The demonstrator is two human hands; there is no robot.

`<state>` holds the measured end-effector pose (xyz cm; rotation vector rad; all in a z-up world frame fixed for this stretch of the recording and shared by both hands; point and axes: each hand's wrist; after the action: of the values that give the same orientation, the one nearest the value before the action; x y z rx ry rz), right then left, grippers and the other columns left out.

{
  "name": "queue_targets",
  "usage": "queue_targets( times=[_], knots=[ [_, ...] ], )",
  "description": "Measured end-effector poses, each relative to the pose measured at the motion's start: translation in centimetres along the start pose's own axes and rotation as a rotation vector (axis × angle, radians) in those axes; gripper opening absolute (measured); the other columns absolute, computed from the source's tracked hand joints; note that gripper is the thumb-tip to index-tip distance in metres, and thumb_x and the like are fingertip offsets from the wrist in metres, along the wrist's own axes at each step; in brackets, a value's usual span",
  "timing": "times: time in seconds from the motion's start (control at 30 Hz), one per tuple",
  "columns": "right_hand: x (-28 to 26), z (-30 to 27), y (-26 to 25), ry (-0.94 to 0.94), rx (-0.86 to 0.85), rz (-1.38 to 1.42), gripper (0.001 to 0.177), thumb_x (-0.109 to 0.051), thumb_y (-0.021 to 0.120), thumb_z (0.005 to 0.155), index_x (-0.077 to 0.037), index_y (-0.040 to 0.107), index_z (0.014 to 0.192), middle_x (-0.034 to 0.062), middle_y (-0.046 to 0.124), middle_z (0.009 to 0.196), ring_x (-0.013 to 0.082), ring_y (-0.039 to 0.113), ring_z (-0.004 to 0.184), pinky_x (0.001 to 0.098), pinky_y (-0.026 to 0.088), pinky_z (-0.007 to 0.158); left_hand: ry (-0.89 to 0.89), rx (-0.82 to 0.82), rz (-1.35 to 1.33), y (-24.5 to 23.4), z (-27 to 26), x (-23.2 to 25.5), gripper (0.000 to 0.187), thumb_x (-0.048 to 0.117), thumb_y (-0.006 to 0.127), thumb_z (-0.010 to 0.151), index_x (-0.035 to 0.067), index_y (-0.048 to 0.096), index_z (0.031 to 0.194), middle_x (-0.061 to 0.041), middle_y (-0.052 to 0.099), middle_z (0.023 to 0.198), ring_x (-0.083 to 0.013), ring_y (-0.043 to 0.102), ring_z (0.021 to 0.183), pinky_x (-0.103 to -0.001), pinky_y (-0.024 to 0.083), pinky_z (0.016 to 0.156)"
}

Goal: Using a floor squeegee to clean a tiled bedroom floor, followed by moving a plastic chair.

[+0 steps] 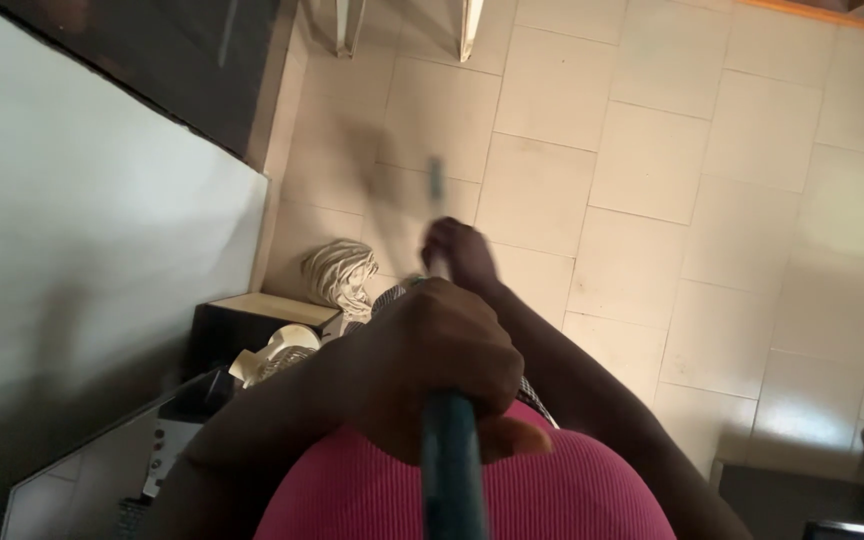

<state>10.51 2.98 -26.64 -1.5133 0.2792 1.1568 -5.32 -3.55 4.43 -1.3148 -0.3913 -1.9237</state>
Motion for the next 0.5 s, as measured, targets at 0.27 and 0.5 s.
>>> queue_targets(
  times=[0.27,0.5],
  knots=[
    [-1.0,7.1,8.9,0.421,-0.199,0.447,0.023,-0.012,0.060,0.094,0.001,0.054,0.076,0.0068,0.053,0.070,0.0169,0.051,0.065,0.0333,0.041,0.062,-0.133,0.201,0.470,-3.0,-1.0,-4.3,0.039,0.040,0.078,0.089,0.017,0.057,0.066,0.005,0.052,0.046,-0.0119,0.047,0.038,-0.039,0.034,0.085],
    [7.5,3.0,6.1,0.637,-0.180,0.869,0.011,-0.013,0.064,0.094,-0.011,0.075,0.092,0.0055,0.062,0.081,0.0144,0.057,0.070,0.0329,0.045,0.065,0.036,0.281,0.243,-3.1,-2.8,-7.1,0.035,0.018,0.076,0.100,0.015,0.051,0.075,0.005,0.055,0.061,-0.0107,0.051,0.053,-0.034,0.040,0.072]
  ],
)
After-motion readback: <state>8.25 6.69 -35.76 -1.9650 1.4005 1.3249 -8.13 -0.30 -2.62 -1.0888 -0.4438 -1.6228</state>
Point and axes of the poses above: each hand's wrist, its own z-axis towards the middle knuckle, its own y-axis out of the palm, x = y × z
